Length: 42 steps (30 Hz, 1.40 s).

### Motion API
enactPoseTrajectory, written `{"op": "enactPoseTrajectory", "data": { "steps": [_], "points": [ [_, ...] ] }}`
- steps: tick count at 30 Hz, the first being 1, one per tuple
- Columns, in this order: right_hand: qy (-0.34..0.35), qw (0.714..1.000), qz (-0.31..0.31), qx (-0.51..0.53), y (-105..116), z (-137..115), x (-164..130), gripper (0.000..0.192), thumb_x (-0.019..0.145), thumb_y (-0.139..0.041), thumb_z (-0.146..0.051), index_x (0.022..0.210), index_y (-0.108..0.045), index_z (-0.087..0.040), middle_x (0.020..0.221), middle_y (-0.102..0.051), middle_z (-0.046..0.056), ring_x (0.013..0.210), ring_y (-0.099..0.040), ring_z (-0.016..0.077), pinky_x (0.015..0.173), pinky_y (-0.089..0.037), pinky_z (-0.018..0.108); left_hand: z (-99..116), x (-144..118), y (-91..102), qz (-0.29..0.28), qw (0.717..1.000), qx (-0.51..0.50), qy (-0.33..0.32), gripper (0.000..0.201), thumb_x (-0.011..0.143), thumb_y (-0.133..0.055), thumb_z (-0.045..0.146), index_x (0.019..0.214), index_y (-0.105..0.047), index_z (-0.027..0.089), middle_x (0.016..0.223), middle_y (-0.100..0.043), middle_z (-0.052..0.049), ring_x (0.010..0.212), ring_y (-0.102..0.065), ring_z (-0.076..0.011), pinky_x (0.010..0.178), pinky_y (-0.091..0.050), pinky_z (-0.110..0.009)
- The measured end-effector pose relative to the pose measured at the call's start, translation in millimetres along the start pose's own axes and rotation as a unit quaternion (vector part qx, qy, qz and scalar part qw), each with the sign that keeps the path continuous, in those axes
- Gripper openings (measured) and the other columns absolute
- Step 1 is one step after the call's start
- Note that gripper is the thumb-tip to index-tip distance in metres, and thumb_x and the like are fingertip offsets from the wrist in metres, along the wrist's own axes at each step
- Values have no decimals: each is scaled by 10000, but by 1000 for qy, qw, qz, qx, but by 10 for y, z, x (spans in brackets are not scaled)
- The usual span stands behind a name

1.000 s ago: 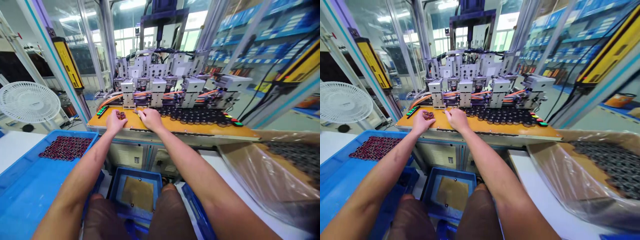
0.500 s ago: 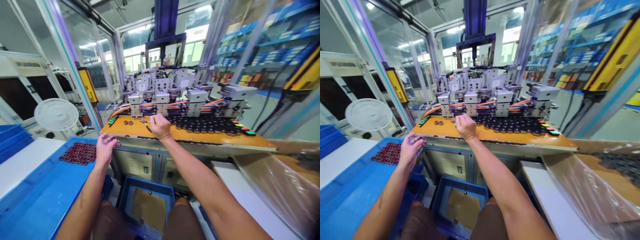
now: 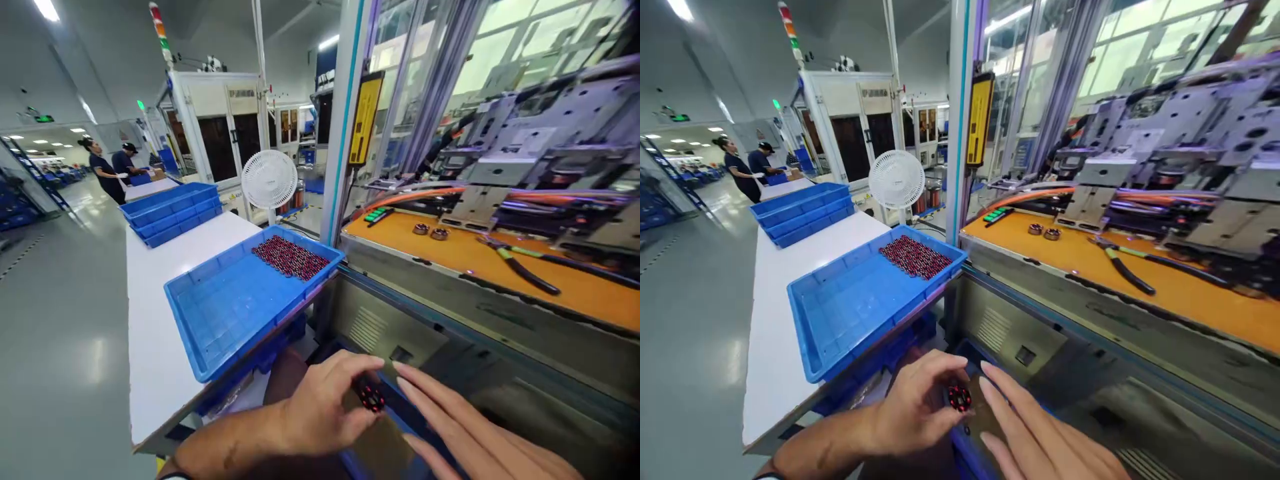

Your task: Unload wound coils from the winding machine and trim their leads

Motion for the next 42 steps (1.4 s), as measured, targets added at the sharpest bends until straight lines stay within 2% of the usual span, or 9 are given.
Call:
{"op": "enactPoseTrajectory", "data": {
  "steps": [3, 6, 11, 14, 17, 21, 27, 35, 42],
  "points": [
    [7, 994, -107, -19, -18, -253, -55, 422, 853, -558, -123, 1234, -644, -285, 931, -765, 51, 745, -724, 214, 629, -578, 339, 88, -8, 10, 7, 998, -64, 27, 657, 787, -739, 127, 1371, -490, 294, 1035, -717, -73, 891, -706, -199, 789, -601, -307],
    [-80, 977, -199, -3, 51, -322, -59, 241, 936, -485, -125, 1019, -691, -219, 770, -726, 51, 630, -669, 180, 583, -513, 305, 76, 45, 11, 30, 986, -136, 87, 691, 755, -781, 97, 1346, -499, 319, 1046, -733, -35, 930, -719, -172, 853, -596, -290],
    [-176, 942, -243, 148, 72, -417, -142, 246, 971, -465, -167, 891, -697, -192, 635, -647, 14, 573, -587, 135, 555, -425, 264, -40, 130, -70, 50, 954, -230, 184, 708, 675, -843, 98, 1280, -517, 266, 984, -751, -31, 910, -740, -187, 814, -612, -293],
    [-229, 925, -207, 223, 73, -365, -204, 103, 927, -618, -230, 958, -698, -174, 802, -679, 33, 634, -572, 116, 598, -452, 249, -29, 133, -120, 48, 952, -239, 183, 696, 666, -845, 92, 1263, -526, 252, 987, -756, -39, 927, -744, -201, 823, -616, -311],
    [-359, 890, -84, 268, 94, -173, -223, 327, 768, -812, -349, 1010, -665, -187, 942, -647, 37, 648, -551, 97, 581, -454, 233, 35, 127, -149, 40, 967, -210, 136, 711, 698, -810, 50, 1299, -510, 281, 1038, -750, -39, 939, -739, -188, 839, -616, -309],
    [-478, 784, 0, 397, -39, -54, -197, 369, 686, -847, -410, 849, -614, -176, 755, -593, -21, 605, -516, 83, 556, -423, 215, 118, 134, -198, 25, 981, -178, 77, 745, 705, -780, 7, 1334, -510, 301, 1062, -716, -37, 899, -731, -161, 784, -623, -267],
    [-523, 719, 48, 456, -208, -76, -404, 363, 787, -744, -471, 724, -559, -166, 601, -526, -47, 526, -467, 75, 517, -373, 219, 83, 139, -264, 3, 967, -239, 92, 779, 685, -780, -39, 1340, -498, 275, 1043, -712, -32, 845, -734, -128, 777, -626, -237],
    [-496, 763, 61, 409, -15, -79, -469, 182, 777, -749, -267, 814, -600, -169, 758, -584, -22, 691, -533, 101, 655, -429, 240, 141, 83, -408, -71, 959, -267, 70, 808, 704, -730, -97, 1381, -483, 268, 1144, -736, -53, 1004, -728, -160, 903, -600, -258],
    [-530, 734, 67, 420, -45, -99, -603, 270, 849, -664, -395, 749, -542, -176, 721, -549, -15, 662, -486, 105, 613, -396, 247, 68, 96, -475, -111, 904, -369, 183, 512, 747, -723, -57, 1149, -654, 251, 1138, -753, -42, 999, -730, -143, 870, -591, -203]
  ]
}}
Point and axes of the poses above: each hand's wrist, its own x-axis towards the middle knuckle, its own y-axis out of the back of the hand, z = x × y, the point moved 4 cm from there along x, towards the middle knuckle
